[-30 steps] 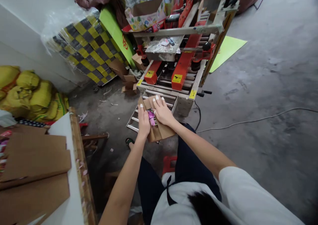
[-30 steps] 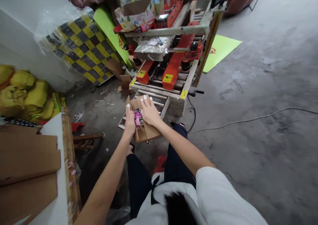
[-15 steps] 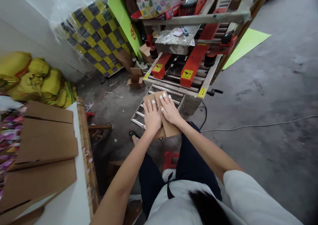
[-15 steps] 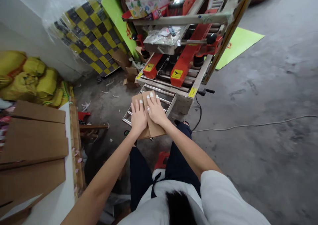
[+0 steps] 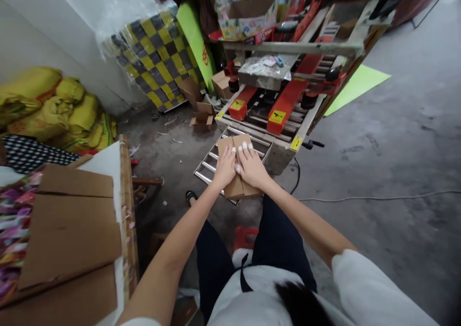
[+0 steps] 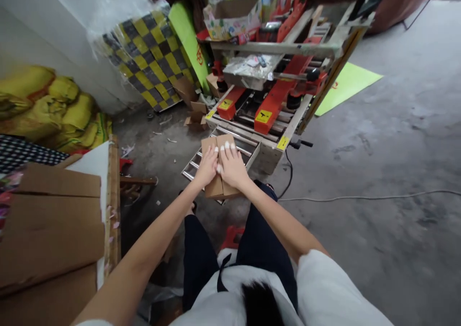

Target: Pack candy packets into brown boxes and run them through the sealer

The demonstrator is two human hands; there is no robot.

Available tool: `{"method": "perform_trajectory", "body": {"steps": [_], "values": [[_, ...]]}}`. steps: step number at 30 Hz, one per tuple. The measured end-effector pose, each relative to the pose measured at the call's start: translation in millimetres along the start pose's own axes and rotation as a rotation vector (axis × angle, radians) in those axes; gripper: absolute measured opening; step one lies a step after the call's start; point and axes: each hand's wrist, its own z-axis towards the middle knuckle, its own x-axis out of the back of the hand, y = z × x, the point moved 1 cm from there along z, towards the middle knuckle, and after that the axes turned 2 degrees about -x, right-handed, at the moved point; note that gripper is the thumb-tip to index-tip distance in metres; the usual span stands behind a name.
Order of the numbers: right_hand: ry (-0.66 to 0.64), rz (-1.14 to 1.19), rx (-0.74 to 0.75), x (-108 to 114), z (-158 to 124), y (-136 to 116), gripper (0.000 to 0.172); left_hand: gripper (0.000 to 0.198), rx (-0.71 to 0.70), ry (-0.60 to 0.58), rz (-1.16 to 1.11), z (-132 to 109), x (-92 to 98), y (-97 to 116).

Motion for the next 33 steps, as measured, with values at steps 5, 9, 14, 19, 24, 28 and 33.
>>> {"method": "perform_trajectory", "body": {"steps": [5,9,14,19,24,28,33], "values": [[-0.066,-0.031,0.099,-3,-53,-21,0.111,0.053,0.028,-0.072,-0.169,21,9.3,-9],[-0.010,-0.057,-0.045,-8,-3,-22,0.100,0.055,0.180,0.178,-0.355,9,22.1,2],[0.262,0.034,-0.272,22,115,49,0.108,0.047,0.352,0.301,-0.560,-135,71.5,26],[0.409,0.126,-0.417,-7,172,69,0.159,0.032,0.675,0.780,-0.376,-338,132.1,61],[-0.091,0.485,0.345,-83,45,-120,0.085,0.025,0.678,1.904,0.228,-495,200.9,81],[-0.447,0.675,0.762,-83,-76,-337,0.040,0.021,0.909,2.219,0.123,-572,257.1,34],[-0.378,0.533,1.018,-56,-129,-497,0.041,0.029,1.323,1.963,-0.325,-610,295.7,-45]]}}
